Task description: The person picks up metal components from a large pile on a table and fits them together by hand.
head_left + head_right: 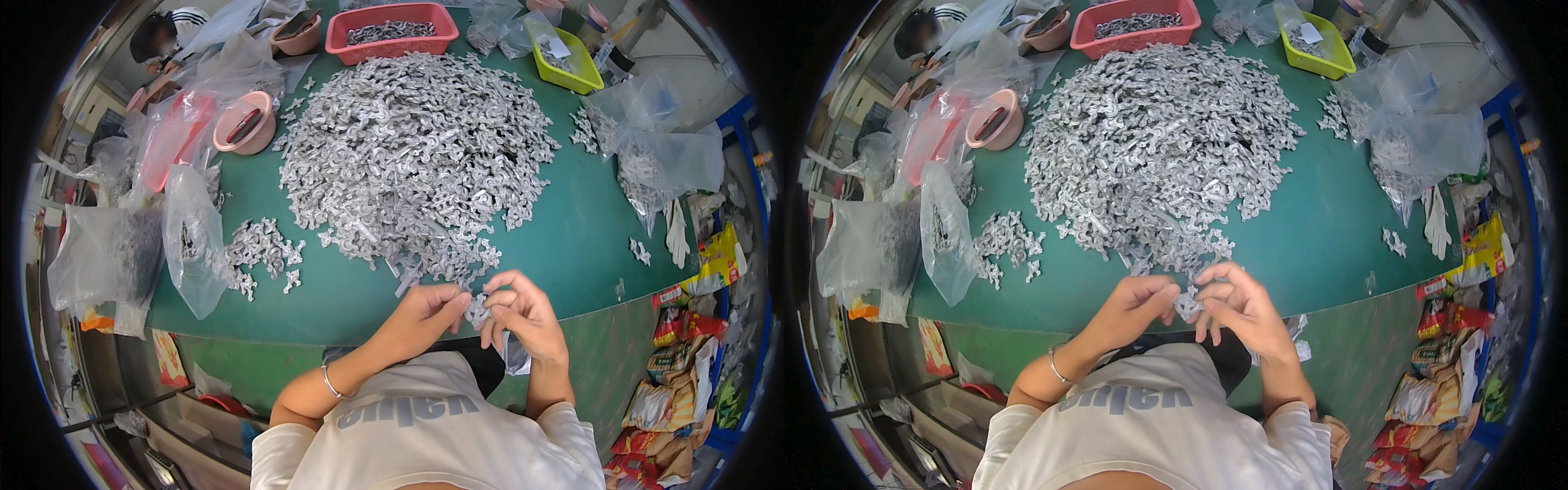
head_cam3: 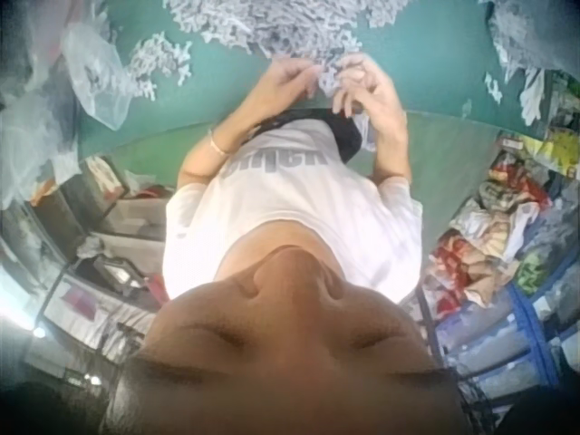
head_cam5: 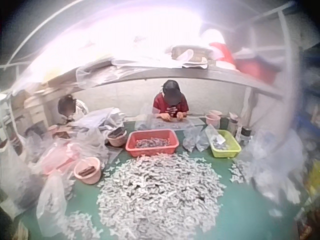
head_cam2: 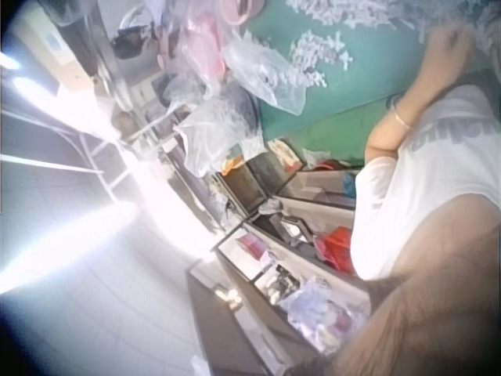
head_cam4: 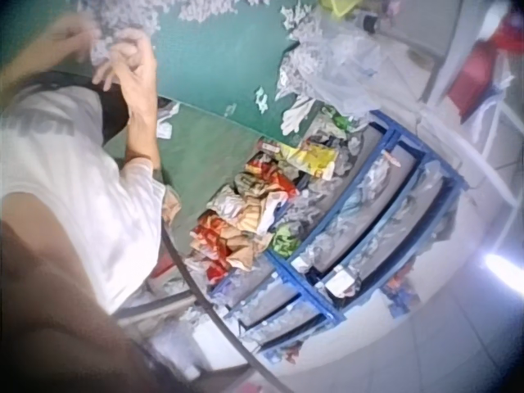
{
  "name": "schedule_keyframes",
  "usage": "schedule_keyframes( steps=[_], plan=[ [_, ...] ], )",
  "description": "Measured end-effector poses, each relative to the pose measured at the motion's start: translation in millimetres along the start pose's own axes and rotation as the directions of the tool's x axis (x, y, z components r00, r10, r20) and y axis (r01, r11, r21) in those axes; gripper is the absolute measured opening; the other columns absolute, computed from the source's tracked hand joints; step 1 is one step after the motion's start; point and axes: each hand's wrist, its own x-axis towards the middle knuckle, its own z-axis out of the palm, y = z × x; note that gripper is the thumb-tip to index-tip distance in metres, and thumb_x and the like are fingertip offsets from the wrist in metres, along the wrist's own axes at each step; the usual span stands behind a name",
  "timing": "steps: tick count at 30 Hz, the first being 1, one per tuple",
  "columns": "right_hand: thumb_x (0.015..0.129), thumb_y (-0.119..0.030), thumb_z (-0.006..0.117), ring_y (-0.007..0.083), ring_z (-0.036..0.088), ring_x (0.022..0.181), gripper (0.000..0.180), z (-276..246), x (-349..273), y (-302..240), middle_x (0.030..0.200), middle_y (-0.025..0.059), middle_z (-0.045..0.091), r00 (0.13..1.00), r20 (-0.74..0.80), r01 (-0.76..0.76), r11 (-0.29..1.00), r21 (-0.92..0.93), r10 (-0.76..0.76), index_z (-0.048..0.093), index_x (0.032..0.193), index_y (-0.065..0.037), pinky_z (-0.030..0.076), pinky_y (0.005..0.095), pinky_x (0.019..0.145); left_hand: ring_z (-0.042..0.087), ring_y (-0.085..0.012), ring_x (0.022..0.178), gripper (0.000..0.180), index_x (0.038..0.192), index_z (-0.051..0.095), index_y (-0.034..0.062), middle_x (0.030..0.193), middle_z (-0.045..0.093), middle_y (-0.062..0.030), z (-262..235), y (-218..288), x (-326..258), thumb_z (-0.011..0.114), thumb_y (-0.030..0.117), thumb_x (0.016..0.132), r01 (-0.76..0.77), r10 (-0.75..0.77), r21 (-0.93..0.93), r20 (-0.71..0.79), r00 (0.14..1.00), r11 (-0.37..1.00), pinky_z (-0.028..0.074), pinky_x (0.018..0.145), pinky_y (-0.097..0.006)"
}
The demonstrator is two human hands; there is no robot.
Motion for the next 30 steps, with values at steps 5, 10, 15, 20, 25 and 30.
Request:
schedule_keyframes(
  steps=[5, 10, 15, 20, 25, 30],
  plan=[
    [0.085, -0.007, 0.047, 0.0174, 0.054, 0.054, 0.031, -39, -6, 28, 0.076, 0.0110, 0.054, 0.988, 0.032, -0.155, 0.986, 0.067, 0.153, 0.044, 0.114, 0.002, 0.044, 0.0250, 0.047, 0.042, -0.0160, 0.051, 0.030, 0.067, 0.049, -0.0025, 0.057, 0.047, -0.0078, 1, -26, 0, 0.048, 0.019, 0.087, -0.037, 0.027, 0.253, 0.043, 0.999, 0.967, 0.036, 0.051, -0.027],
    [0.078, -0.005, 0.054, 0.0184, 0.049, 0.060, 0.035, -78, -13, 42, 0.078, 0.0074, 0.048, 0.983, -0.168, 0.121, 0.948, 0.295, -0.073, 0.042, 0.110, 0.002, 0.042, 0.0255, 0.052, 0.049, -0.0287, 0.059, 0.019, 0.076, 0.054, -0.0016, 0.067, 0.050, -0.0125, 3, -44, 3, 0.057, 0.016, 0.081, -0.093, 0.125, 0.487, -0.034, 0.992, 0.868, 0.039, 0.054, -0.034],
    [0.076, -0.004, 0.058, 0.0148, 0.046, 0.062, 0.017, -89, -11, 47, 0.068, 0.0025, 0.042, 0.900, -0.397, 0.134, 0.980, -0.144, -0.181, 0.050, 0.091, -0.002, 0.041, 0.0264, 0.059, 0.049, -0.0281, 0.081, 0.022, 0.089, 0.056, 0.0007, 0.087, 0.049, -0.0095, 26, -75, 21, 0.063, 0.006, 0.069, -0.237, 0.405, 0.832, 0.016, 0.914, 0.502, 0.039, 0.068, -0.035],
    [0.081, -0.005, 0.053, 0.0246, 0.049, 0.062, 0.011, -76, 3, 55, 0.067, 0.0097, 0.049, 0.805, -0.271, 0.021, 0.482, -0.876, -0.528, 0.058, 0.089, 0.001, 0.040, 0.0304, 0.060, 0.045, -0.0257, 0.085, 0.021, 0.087, 0.057, 0.0012, 0.089, 0.047, -0.0084, 35, -85, 30, 0.063, 0.006, 0.068, -0.215, 0.386, 0.872, 0.032, 0.922, 0.440, 0.034, 0.069, -0.036],
    [0.082, -0.004, 0.051, 0.0294, 0.050, 0.067, 0.017, -71, 5, 47, 0.078, 0.0143, 0.051, 0.812, -0.232, 0.026, 0.431, -0.902, -0.536, 0.058, 0.097, -0.001, 0.041, 0.0306, 0.065, 0.045, -0.0234, 0.081, 0.018, 0.084, 0.058, 0.0034, 0.085, 0.048, -0.0067, 32, -91, 28, 0.063, 0.007, 0.068, -0.262, 0.465, 0.896, 0.072, 0.883, 0.359, 0.033, 0.067, -0.035],
    [0.078, -0.003, 0.055, 0.0303, 0.054, 0.072, 0.027, -58, 22, 42, 0.093, 0.0097, 0.052, 0.810, -0.172, -0.013, 0.276, -0.961, -0.560, 0.057, 0.104, -0.006, 0.043, 0.0341, 0.063, 0.045, -0.0230, 0.079, 0.013, 0.078, 0.056, 0.0052, 0.084, 0.048, -0.0059, 31, -95, 16, 0.063, 0.007, 0.067, -0.254, 0.476, 0.899, 0.059, 0.877, 0.357, 0.032, 0.066, -0.035]
  ],
)
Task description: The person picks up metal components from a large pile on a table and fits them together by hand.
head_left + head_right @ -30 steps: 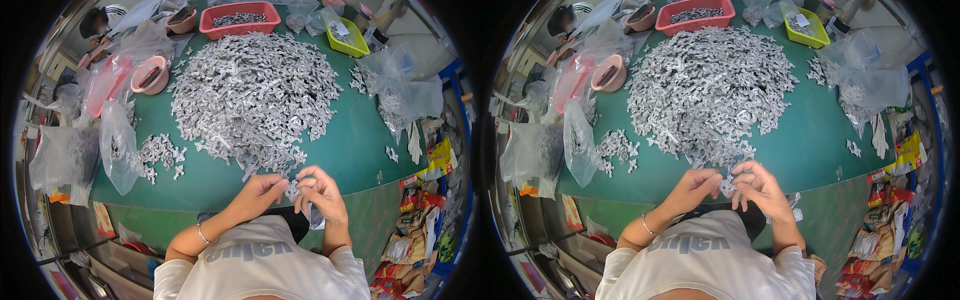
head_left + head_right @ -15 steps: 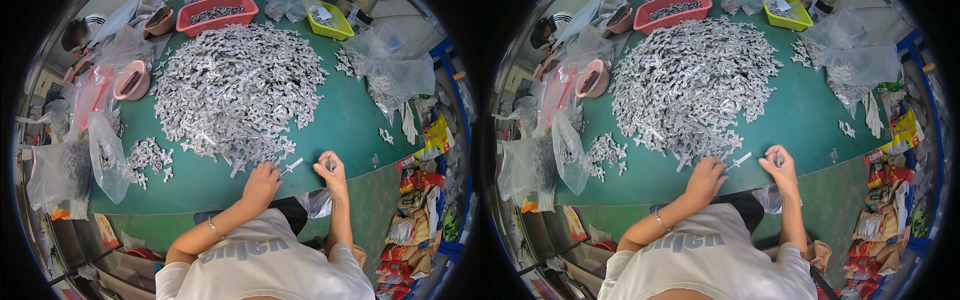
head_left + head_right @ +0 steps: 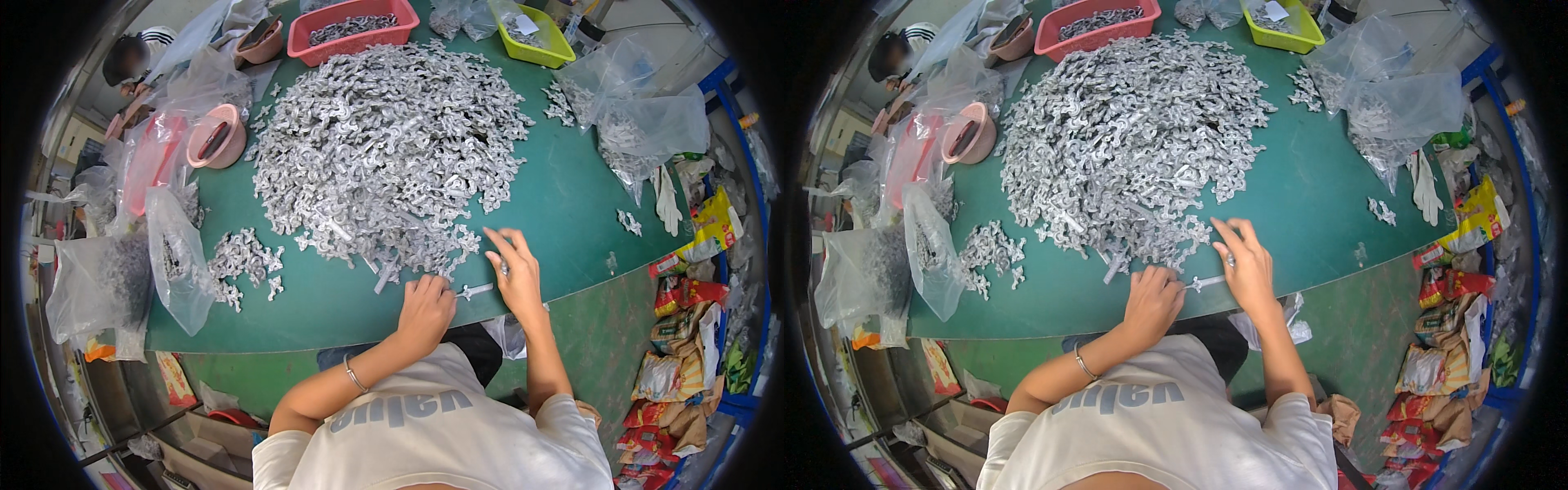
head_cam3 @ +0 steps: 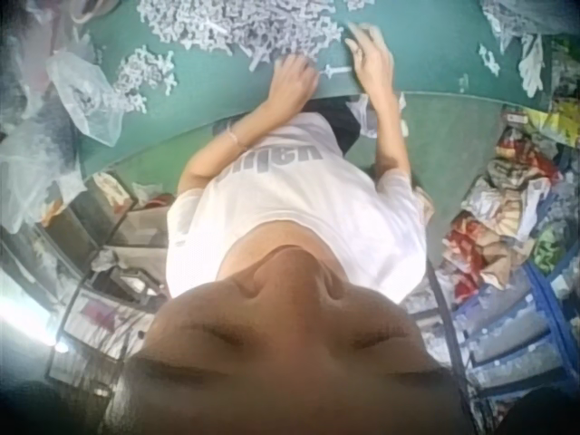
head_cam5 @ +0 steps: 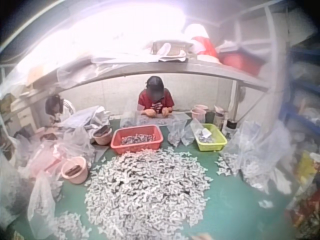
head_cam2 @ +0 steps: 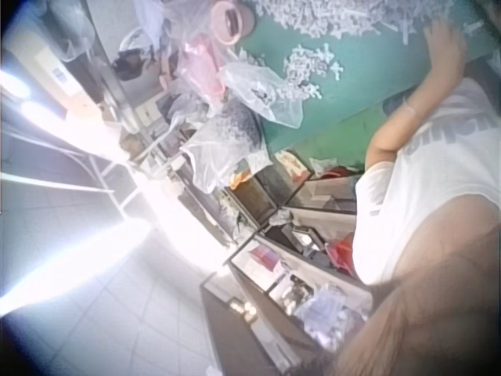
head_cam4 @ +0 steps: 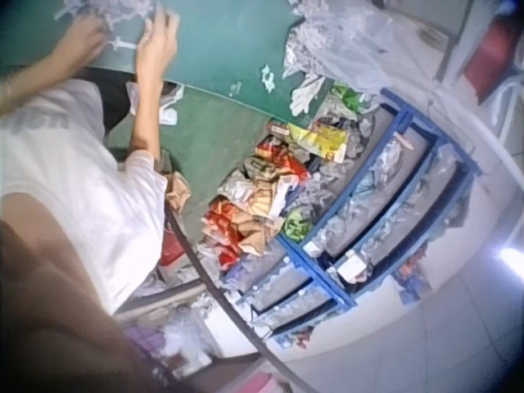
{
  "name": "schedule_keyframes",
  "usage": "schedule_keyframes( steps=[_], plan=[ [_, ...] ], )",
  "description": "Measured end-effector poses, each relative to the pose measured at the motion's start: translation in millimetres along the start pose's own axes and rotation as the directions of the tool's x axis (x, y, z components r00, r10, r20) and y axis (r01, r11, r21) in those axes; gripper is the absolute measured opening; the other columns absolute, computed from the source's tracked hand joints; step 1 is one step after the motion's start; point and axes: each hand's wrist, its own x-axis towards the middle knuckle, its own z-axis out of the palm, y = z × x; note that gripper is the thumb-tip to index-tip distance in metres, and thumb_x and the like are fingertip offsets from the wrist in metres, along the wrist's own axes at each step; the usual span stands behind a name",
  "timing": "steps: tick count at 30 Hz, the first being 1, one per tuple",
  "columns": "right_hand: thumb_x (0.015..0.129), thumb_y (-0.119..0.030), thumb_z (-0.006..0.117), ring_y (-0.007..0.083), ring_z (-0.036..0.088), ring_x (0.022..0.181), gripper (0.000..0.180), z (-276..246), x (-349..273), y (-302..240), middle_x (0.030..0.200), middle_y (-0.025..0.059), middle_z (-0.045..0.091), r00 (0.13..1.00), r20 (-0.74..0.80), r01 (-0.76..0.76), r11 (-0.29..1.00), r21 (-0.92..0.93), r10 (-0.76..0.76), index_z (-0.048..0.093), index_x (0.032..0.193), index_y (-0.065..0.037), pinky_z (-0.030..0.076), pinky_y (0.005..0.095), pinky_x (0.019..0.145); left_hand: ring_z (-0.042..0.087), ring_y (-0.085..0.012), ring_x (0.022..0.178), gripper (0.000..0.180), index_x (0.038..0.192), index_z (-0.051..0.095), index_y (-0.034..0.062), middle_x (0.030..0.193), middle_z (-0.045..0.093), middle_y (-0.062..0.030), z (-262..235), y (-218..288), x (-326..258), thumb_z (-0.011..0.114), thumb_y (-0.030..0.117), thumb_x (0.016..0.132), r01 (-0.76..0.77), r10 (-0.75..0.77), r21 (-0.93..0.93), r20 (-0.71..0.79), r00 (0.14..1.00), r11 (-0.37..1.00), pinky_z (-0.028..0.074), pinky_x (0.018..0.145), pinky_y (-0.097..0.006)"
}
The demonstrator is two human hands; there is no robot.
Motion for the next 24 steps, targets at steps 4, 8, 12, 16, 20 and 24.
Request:
schedule_keyframes(
  steps=[4, 8, 12, 16, 20, 24],
  plan=[
    [0.075, -0.002, 0.057, 0.0313, 0.056, 0.078, 0.026, 17, 15, 10, 0.100, 0.0094, 0.053, 0.979, 0.115, 0.179, 0.977, -0.119, -0.165, 0.058, 0.100, -0.007, 0.044, 0.0381, 0.065, 0.045, -0.0230, 0.079, 0.014, 0.079, 0.055, 0.0051, 0.084, 0.048, -0.0066, 6, 11, 4, 0.062, 0.008, 0.067, 0.009, -0.009, -0.048, -0.001, 1.000, 0.999, 0.032, 0.065, -0.036],
    [0.072, 0.001, 0.059, 0.0315, 0.056, 0.077, 0.022, 10, 19, 18, 0.088, 0.0113, 0.056, 0.986, 0.160, 0.039, 0.995, 0.092, -0.054, 0.058, 0.094, -0.004, 0.044, 0.0363, 0.066, 0.045, -0.0242, 0.078, 0.020, 0.086, 0.053, 0.0039, 0.085, 0.048, -0.0084, 20, 12, 16, 0.062, 0.009, 0.069, -0.017, 0.016, -0.019, -0.011, 1.000, 1.000, 0.033, 0.067, -0.036],
    [0.070, 0.002, 0.063, 0.0176, 0.055, 0.070, 0.021, 2, 18, 21, 0.077, 0.0093, 0.056, 0.999, -0.029, -0.033, 0.989, 0.143, 0.037, 0.057, 0.090, 0.001, 0.042, 0.0269, 0.063, 0.047, -0.0271, 0.082, 0.029, 0.098, 0.050, 0.0022, 0.090, 0.049, -0.0118, 8, 19, 22, 0.061, 0.008, 0.072, 0.055, -0.054, -0.107, 0.012, 0.998, 0.993, 0.036, 0.070, -0.036],
    [0.070, 0.001, 0.064, 0.0162, 0.055, 0.067, 0.017, -3, 17, 10, 0.078, 0.0107, 0.059, 0.962, -0.041, -0.232, 0.889, 0.394, 0.270, 0.058, 0.087, 0.002, 0.043, 0.0267, 0.062, 0.049, -0.0302, 0.085, 0.040, 0.109, 0.046, 0.0005, 0.096, 0.049, -0.0155, -13, 14, 34, 0.061, 0.002, 0.072, 0.143, -0.188, -0.312, -0.119, 0.975, 0.939, 0.040, 0.076, -0.036],
    [0.068, 0.000, 0.067, 0.0079, 0.048, 0.061, 0.020, -12, 13, -10, 0.079, 0.0062, 0.059, 0.975, 0.018, -0.200, 0.847, 0.492, 0.221, 0.060, 0.086, 0.001, 0.040, 0.0209, 0.057, 0.052, -0.0252, 0.086, 0.049, 0.114, 0.045, 0.0023, 0.104, 0.047, -0.0162, -28, 9, 44, 0.062, -0.006, 0.069, 0.156, -0.249, -0.425, -0.173, 0.953, 0.892, 0.044, 0.069, -0.031],
    [0.065, 0.000, 0.069, 0.0075, 0.045, 0.059, 0.022, -20, 9, -36, 0.080, 0.0050, 0.059, 0.997, -0.029, -0.047, 0.893, 0.448, 0.067, 0.061, 0.085, 0.001, 0.038, 0.0204, 0.056, 0.056, -0.0236, 0.078, 0.033, 0.099, 0.057, 0.0003, 0.091, 0.056, -0.0138, -40, 9, 46, 0.064, -0.008, 0.067, -0.013, -0.127, -0.398, -0.324, 0.938, 0.917, 0.046, 0.066, -0.029]
  ],
)
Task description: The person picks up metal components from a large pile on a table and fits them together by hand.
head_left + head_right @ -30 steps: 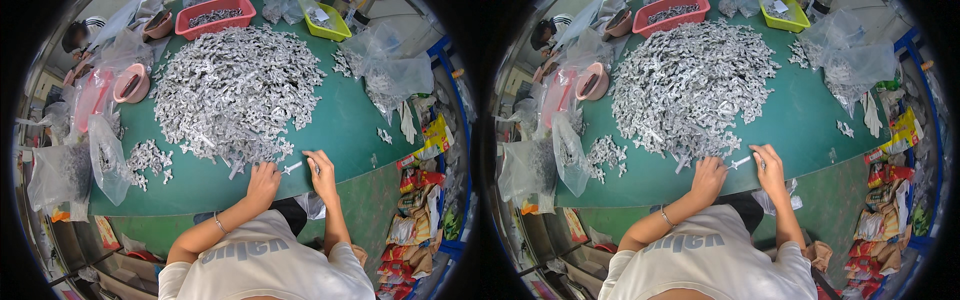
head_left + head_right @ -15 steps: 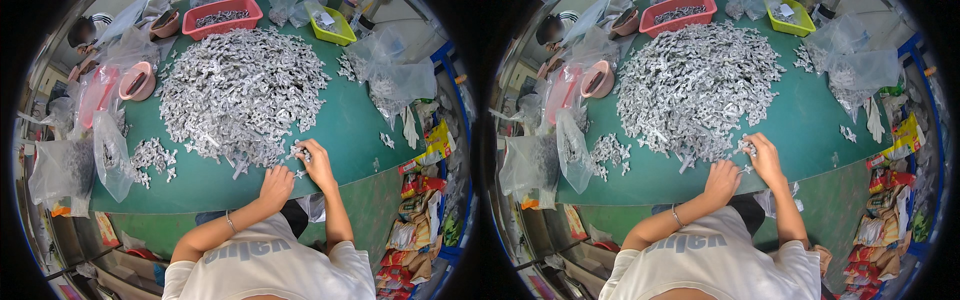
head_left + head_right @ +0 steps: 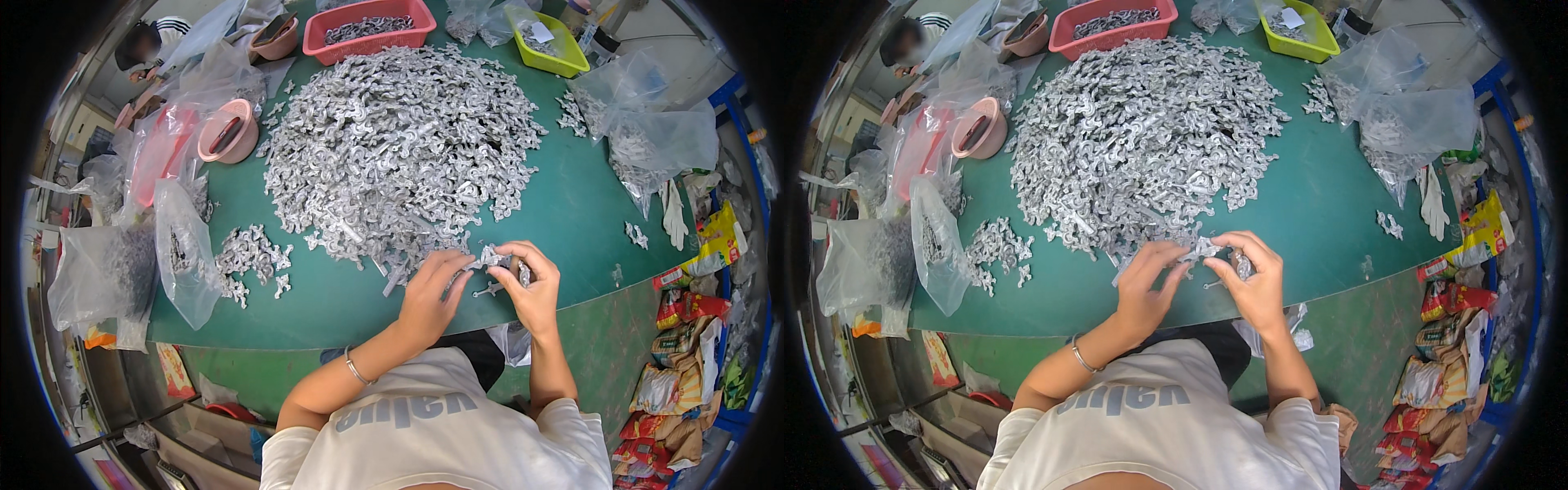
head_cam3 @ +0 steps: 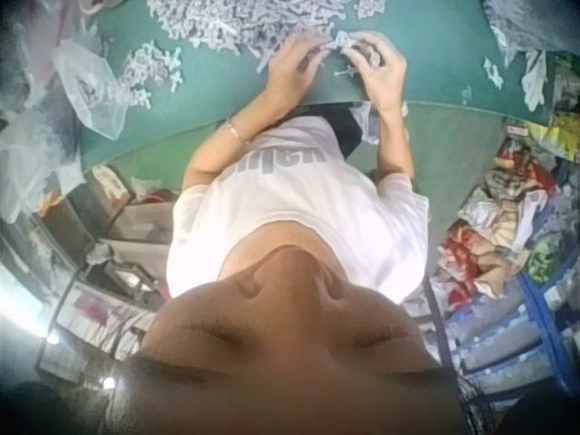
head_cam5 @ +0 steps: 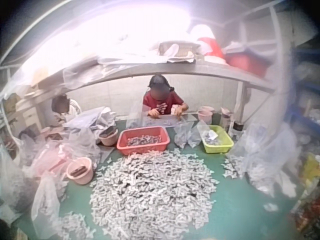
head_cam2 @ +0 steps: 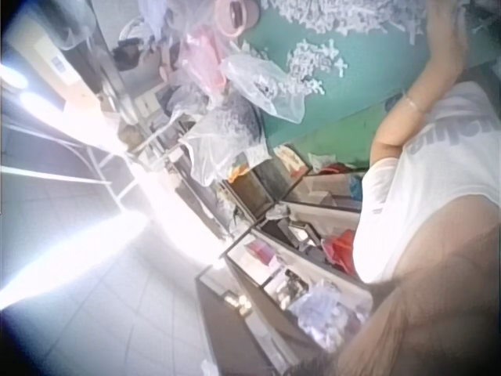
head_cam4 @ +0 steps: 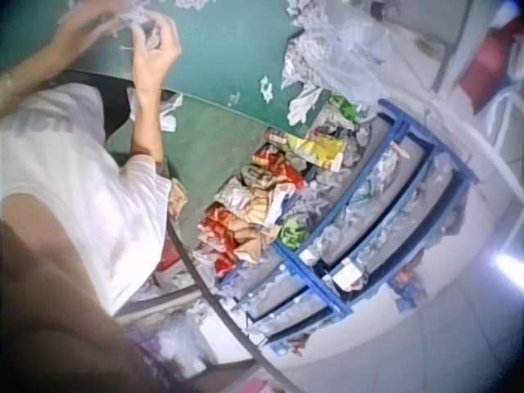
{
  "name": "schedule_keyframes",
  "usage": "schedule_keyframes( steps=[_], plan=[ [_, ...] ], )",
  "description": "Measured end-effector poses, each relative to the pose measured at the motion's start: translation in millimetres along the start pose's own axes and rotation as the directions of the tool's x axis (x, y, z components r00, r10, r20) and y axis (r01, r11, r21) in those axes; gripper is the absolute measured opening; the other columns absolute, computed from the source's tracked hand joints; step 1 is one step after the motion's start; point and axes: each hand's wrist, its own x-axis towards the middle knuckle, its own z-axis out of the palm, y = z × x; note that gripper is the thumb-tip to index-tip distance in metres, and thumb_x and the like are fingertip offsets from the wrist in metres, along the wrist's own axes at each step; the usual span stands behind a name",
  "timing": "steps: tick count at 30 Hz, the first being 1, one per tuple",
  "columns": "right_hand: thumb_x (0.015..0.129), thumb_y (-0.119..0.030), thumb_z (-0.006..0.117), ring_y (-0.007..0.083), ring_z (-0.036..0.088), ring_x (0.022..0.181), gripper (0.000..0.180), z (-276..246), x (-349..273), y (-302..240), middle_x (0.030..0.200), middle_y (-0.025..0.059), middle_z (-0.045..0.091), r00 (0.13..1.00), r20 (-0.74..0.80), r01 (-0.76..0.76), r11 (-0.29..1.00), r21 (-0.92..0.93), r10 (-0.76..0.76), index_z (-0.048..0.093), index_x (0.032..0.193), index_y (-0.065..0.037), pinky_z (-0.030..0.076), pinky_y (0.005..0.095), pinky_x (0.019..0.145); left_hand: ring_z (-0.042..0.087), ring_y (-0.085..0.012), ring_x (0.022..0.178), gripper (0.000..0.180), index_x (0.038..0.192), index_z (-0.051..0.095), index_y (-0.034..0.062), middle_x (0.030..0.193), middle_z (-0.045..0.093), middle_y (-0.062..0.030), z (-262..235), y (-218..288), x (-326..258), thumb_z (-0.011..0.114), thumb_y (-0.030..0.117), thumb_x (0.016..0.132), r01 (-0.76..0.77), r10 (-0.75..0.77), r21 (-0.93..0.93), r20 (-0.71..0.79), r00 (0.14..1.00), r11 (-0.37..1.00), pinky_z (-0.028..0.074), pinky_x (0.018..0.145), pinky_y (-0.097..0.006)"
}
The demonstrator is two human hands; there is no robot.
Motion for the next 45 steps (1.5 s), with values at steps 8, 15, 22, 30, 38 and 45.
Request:
schedule_keyframes(
  steps=[8, 15, 22, 30, 38, 45],
  plan=[
    [0.071, 0.004, 0.062, 0.0067, 0.045, 0.060, 0.012, -10, -8, -12, 0.076, 0.0065, 0.058, 0.994, 0.063, -0.102, 0.963, 0.250, 0.089, 0.060, 0.083, 0.003, 0.037, 0.0205, 0.055, 0.057, -0.0175, 0.068, 0.015, 0.088, 0.060, -0.0041, 0.077, 0.059, -0.0111, -24, 22, 6, 0.060, -0.006, 0.073, 0.196, -0.172, -0.245, 0.117, 0.978, 0.949, 0.045, 0.061, -0.026],
    [0.080, -0.007, 0.059, 0.0050, 0.042, 0.054, 0.010, -3, -11, -11, 0.071, 0.0046, 0.056, 0.971, 0.118, -0.238, 0.795, 0.558, 0.208, 0.056, 0.075, 0.001, 0.032, 0.0188, 0.049, 0.053, -0.0107, 0.063, 0.010, 0.079, 0.059, -0.0062, 0.072, 0.058, -0.0069, -33, 35, 10, 0.054, 0.002, 0.082, 0.666, -0.510, -0.594, 0.440, 0.739, 0.452, 0.043, 0.059, -0.022],
    [0.081, -0.011, 0.059, 0.0055, 0.039, 0.049, 0.013, 1, -11, -16, 0.067, 0.0042, 0.054, 0.936, 0.224, -0.347, 0.605, 0.716, 0.272, 0.052, 0.075, -0.001, 0.029, 0.0203, 0.045, 0.053, -0.0102, 0.062, 0.014, 0.079, 0.060, -0.0042, 0.068, 0.058, -0.0059, -37, 34, 9, 0.054, 0.007, 0.084, 0.737, -0.533, -0.595, 0.529, 0.660, 0.322, 0.042, 0.058, -0.022],
    [0.086, -0.020, 0.047, 0.0144, 0.045, 0.060, 0.019, 5, -2, -2, 0.077, 0.0092, 0.050, 0.901, 0.240, -0.346, 0.264, 0.900, 0.361, 0.051, 0.081, -0.002, 0.037, 0.0234, 0.046, 0.055, -0.0139, 0.067, 0.013, 0.086, 0.060, -0.0034, 0.077, 0.060, -0.0084, -35, 28, 3, 0.059, 0.007, 0.079, 0.521, -0.382, -0.314, 0.408, 0.829, 0.794, 0.044, 0.064, -0.027],
    [0.081, -0.010, 0.054, 0.0132, 0.045, 0.063, 0.014, 4, 6, 33, 0.070, 0.0047, 0.047, 0.844, 0.331, -0.531, 0.572, 0.626, 0.422, 0.056, 0.092, -0.001, 0.037, 0.0249, 0.046, 0.053, -0.0276, 0.078, 0.022, 0.090, 0.058, 0.0006, 0.084, 0.055, -0.0122, -34, -14, -22, 0.065, 0.003, 0.070, 0.212, -0.252, 0.288, 0.110, 0.961, 0.934, 0.043, 0.069, -0.033],
    [0.069, -0.004, 0.064, 0.0278, 0.056, 0.068, 0.015, 48, 9, 39, 0.079, 0.0078, 0.057, 0.957, 0.287, 0.146, 0.926, -0.350, -0.042, 0.062, 0.084, -0.004, 0.044, 0.0336, 0.062, 0.050, -0.0293, 0.084, 0.025, 0.092, 0.057, 0.0021, 0.090, 0.052, -0.0120, -34, -17, -22, 0.065, 0.003, 0.069, 0.198, -0.249, 0.365, 0.098, 0.963, 0.910, 0.041, 0.072, -0.036]
  ],
)
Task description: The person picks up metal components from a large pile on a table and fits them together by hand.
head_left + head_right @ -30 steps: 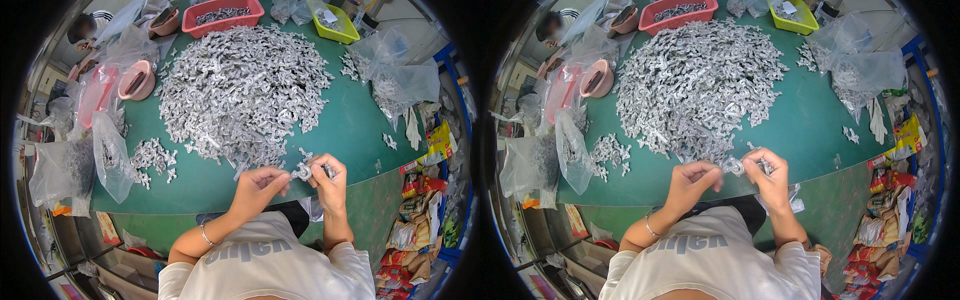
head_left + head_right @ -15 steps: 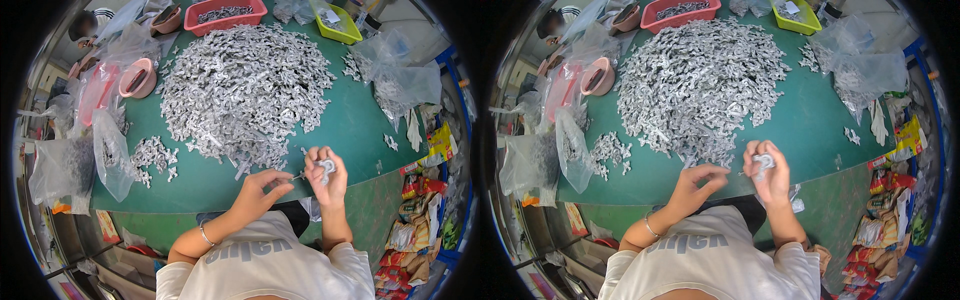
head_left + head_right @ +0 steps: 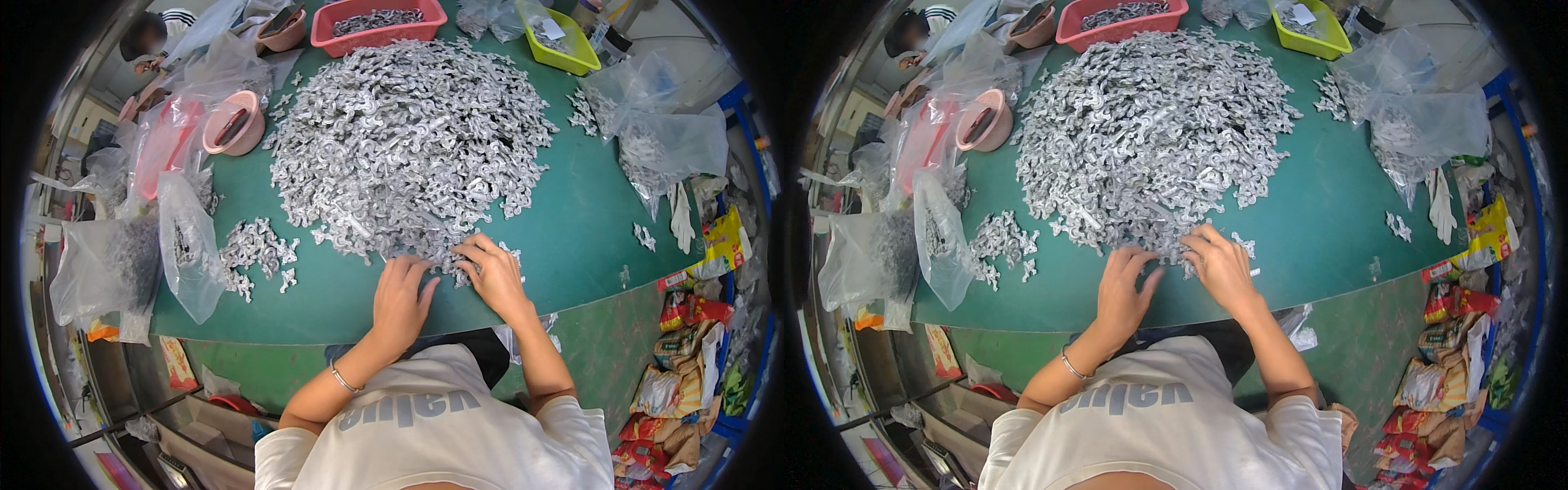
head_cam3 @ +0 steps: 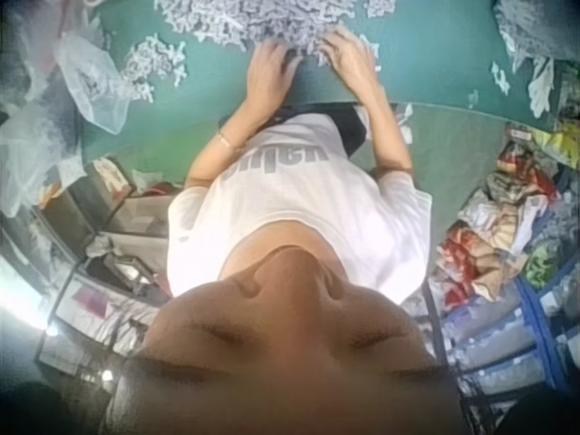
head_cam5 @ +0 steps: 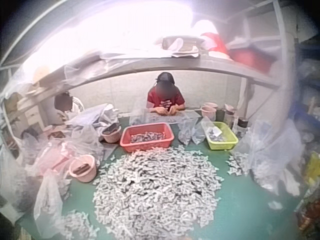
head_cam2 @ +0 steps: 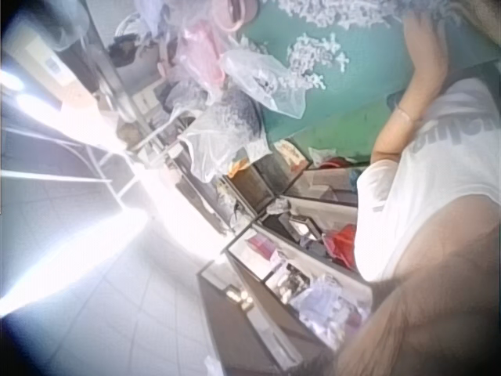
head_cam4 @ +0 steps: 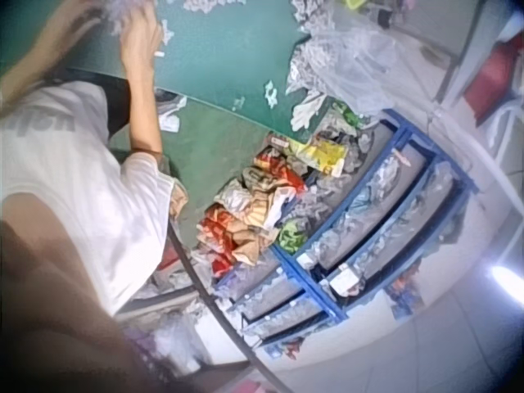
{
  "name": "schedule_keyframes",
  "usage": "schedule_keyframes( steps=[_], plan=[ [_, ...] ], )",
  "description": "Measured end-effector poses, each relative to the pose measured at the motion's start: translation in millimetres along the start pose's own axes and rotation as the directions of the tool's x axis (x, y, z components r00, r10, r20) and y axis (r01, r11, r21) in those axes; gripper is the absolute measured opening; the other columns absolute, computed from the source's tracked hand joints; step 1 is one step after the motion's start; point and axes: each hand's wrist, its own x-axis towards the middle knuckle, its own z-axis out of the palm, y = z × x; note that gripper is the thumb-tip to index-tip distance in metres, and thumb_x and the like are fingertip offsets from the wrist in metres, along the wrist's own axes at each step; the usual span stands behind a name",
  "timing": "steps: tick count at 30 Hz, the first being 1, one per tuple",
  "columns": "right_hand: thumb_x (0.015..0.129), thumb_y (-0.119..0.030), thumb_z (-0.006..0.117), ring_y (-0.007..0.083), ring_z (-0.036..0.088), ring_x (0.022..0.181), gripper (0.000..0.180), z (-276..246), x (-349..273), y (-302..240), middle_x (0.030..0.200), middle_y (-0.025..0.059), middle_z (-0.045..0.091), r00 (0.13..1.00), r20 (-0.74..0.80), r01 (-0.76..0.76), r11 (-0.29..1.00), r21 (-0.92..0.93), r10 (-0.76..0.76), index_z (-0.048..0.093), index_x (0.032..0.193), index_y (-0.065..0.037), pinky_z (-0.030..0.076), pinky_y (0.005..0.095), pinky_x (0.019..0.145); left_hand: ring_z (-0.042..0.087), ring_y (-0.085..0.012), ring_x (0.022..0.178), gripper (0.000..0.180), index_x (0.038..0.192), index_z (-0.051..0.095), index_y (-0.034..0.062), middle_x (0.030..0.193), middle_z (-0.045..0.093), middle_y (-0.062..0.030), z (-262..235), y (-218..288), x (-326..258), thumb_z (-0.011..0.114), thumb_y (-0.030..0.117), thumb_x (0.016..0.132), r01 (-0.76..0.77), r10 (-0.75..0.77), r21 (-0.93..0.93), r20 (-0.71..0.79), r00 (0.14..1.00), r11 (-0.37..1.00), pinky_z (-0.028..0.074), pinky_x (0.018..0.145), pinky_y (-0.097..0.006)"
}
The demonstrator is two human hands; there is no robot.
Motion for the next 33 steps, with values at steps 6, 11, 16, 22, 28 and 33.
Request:
schedule_keyframes(
  steps=[6, 11, 16, 22, 28, 33],
  plan=[
    [0.070, -0.006, 0.063, 0.0310, 0.055, 0.069, 0.009, -22, -3, 6, 0.075, 0.0106, 0.058, 0.990, -0.035, -0.138, 0.987, -0.077, 0.136, 0.058, 0.077, -0.003, 0.043, 0.0361, 0.061, 0.048, -0.0278, 0.083, 0.024, 0.092, 0.056, 0.0018, 0.090, 0.052, -0.0108, 1, -8, -3, 0.063, 0.006, 0.070, -0.026, 0.026, 0.014, 0.002, 1.000, 1.000, 0.039, 0.072, -0.035],
    [0.073, -0.008, 0.061, 0.0308, 0.057, 0.065, 0.012, -27, -9, 6, 0.087, 0.0075, 0.056, 0.950, -0.237, -0.268, 0.921, -0.283, 0.204, 0.060, 0.084, -0.009, 0.044, 0.0392, 0.056, 0.048, -0.0273, 0.084, 0.023, 0.092, 0.056, 0.0021, 0.091, 0.052, -0.0107, 2, -9, -5, 0.063, 0.006, 0.070, -0.033, 0.033, 0.038, 0.006, 0.999, 0.999, 0.038, 0.071, -0.034],
    [0.071, -0.005, 0.061, 0.0299, 0.058, 0.067, 0.019, -8, 1, -4, 0.095, 0.0053, 0.053, 0.999, -0.019, 0.021, 0.967, -0.255, -0.027, 0.060, 0.090, -0.009, 0.044, 0.0400, 0.055, 0.050, -0.0283, 0.085, 0.025, 0.092, 0.057, 0.0030, 0.091, 0.053, -0.0109, 3, -5, -5, 0.065, 0.004, 0.069, -0.008, 0.007, 0.035, 0.024, 1.000, 0.999, 0.040, 0.074, -0.035],
    [0.068, -0.003, 0.064, 0.0300, 0.058, 0.068, 0.018, -9, -1, 1, 0.083, 0.0070, 0.057, 0.998, -0.053, 0.029, 0.991, -0.133, -0.037, 0.060, 0.085, -0.006, 0.045, 0.0367, 0.058, 0.050, -0.0274, 0.083, 0.027, 0.093, 0.056, 0.0024, 0.091, 0.053, -0.0110, -2, -4, -3, 0.065, 0.002, 0.068, -0.032, 0.031, 0.038, 0.019, 0.999, 0.999, 0.041, 0.074, -0.035],
    [0.069, 0.002, 0.064, 0.0141, 0.056, 0.059, 0.013, -31, -13, -25, 0.070, 0.0083, 0.060, 0.978, -0.206, 0.021, 0.972, 0.234, 0.029, 0.061, 0.081, 0.001, 0.042, 0.0258, 0.054, 0.055, -0.0190, 0.084, 0.042, 0.107, 0.053, 0.0015, 0.095, 0.055, -0.0111, -11, 18, 10, 0.064, -0.006, 0.067, 0.097, -0.093, -0.404, 0.031, 0.995, 0.909, 0.045, 0.069, -0.027],
    [0.067, 0.004, 0.064, 0.0063, 0.046, 0.055, 0.014, -45, -22, -47, 0.066, 0.0035, 0.057, 0.975, -0.196, -0.012, 0.913, 0.408, 0.101, 0.061, 0.081, 0.003, 0.037, 0.0201, 0.052, 0.059, -0.0157, 0.081, 0.032, 0.103, 0.055, -0.0052, 0.094, 0.057, -0.0124, -18, 22, 9, 0.059, -0.010, 0.072, 0.070, -0.040, -0.642, 0.061, 0.997, 0.763, 0.047, 0.071, -0.023]
  ],
)
